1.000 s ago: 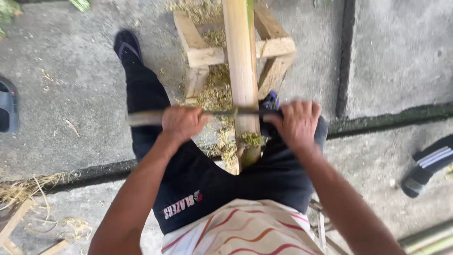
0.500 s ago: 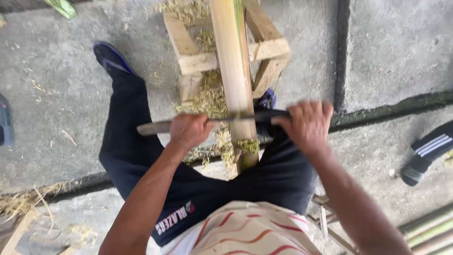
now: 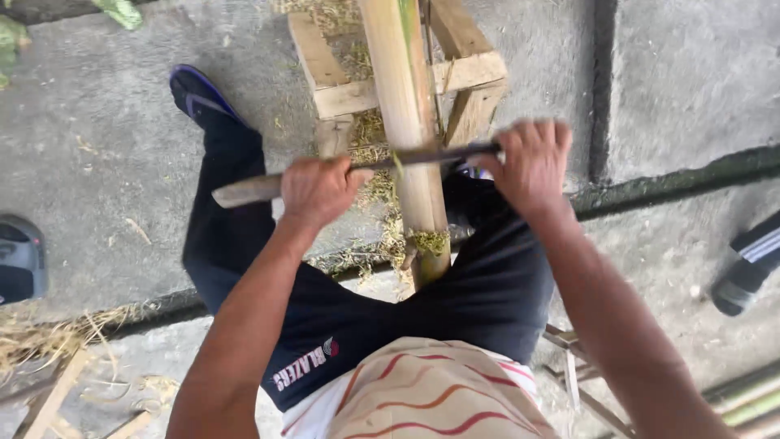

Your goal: Using a large knife to scrape and thin down a piece of bamboo held in a wooden stand.

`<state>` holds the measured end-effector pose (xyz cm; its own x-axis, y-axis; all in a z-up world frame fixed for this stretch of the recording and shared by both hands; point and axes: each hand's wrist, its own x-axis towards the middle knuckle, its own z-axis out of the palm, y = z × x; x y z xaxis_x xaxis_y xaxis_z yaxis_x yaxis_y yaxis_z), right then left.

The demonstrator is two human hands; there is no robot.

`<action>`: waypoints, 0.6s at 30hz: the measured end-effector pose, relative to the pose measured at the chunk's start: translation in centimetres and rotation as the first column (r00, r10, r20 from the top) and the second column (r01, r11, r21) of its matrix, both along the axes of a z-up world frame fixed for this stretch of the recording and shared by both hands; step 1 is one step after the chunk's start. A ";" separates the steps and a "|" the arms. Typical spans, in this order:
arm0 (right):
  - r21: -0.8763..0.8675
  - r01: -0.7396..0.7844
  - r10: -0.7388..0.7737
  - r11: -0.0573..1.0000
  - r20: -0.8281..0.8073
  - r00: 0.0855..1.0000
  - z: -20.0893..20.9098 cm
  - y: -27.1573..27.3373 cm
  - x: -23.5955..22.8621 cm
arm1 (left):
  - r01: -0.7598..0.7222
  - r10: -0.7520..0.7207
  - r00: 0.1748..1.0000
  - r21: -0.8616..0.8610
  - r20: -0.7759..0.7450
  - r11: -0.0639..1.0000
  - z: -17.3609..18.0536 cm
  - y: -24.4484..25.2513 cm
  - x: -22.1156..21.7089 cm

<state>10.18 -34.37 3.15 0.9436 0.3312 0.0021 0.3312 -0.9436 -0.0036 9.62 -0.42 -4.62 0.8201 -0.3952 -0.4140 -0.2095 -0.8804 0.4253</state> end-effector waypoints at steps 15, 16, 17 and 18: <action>0.075 -0.016 0.019 0.997 -0.041 0.999 -2.3 -1.9 2.5 | -0.087 0.083 0.996 0.151 0.033 0.985 4.4 -2.2 -0.5; 0.087 -0.023 0.028 0.996 -0.054 0.998 -2.2 -1.8 3.4 | -0.147 0.133 0.982 0.101 0.132 0.984 4.1 -2.3 -0.5; 0.100 -0.030 0.036 0.995 -0.067 0.997 -2.2 -1.5 4.6 | -0.199 0.184 0.956 0.045 0.228 0.979 3.9 -2.3 -0.3; 0.103 -0.030 0.036 0.994 -0.050 0.998 -1.9 -1.7 4.0 | -0.199 0.182 0.952 0.046 0.246 0.979 3.4 -2.6 -1.2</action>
